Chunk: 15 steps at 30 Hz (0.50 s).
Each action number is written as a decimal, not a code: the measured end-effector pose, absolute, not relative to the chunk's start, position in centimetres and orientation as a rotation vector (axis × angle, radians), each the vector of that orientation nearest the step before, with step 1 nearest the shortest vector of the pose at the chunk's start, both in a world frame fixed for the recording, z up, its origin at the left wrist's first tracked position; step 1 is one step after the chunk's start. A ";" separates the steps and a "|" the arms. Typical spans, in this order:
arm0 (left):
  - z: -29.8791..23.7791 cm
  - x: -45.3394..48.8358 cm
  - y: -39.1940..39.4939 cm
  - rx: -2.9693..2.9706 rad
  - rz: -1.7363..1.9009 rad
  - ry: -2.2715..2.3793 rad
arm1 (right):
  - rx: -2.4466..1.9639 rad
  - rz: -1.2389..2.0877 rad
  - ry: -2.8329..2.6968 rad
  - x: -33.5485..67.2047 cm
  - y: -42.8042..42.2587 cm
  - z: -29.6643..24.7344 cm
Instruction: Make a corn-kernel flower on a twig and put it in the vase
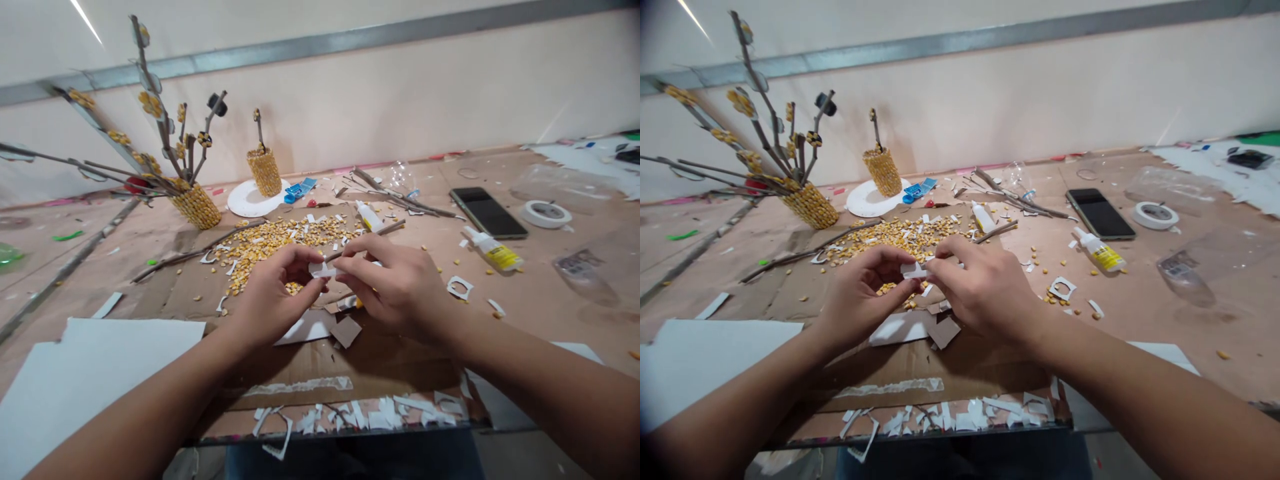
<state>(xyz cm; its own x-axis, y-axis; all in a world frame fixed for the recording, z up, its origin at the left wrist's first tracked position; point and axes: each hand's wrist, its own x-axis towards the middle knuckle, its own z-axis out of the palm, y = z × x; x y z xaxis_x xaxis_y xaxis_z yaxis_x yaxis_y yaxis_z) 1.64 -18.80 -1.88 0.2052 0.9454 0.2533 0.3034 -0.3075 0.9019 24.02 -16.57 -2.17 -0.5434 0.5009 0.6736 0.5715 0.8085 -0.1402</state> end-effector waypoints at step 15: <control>-2.2 1.2 -18.9 2.026 1.039 1.142 | -0.768 -0.198 -2.323 24.1 -16.7 -2.1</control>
<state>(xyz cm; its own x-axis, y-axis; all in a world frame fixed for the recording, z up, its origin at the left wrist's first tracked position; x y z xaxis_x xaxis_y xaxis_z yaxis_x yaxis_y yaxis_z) 1.15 -18.93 -2.19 0.3282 0.8806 0.3418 0.4235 -0.4607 0.7800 24.06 -16.67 -2.06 -0.5999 0.4738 0.6447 0.5760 0.8150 -0.0630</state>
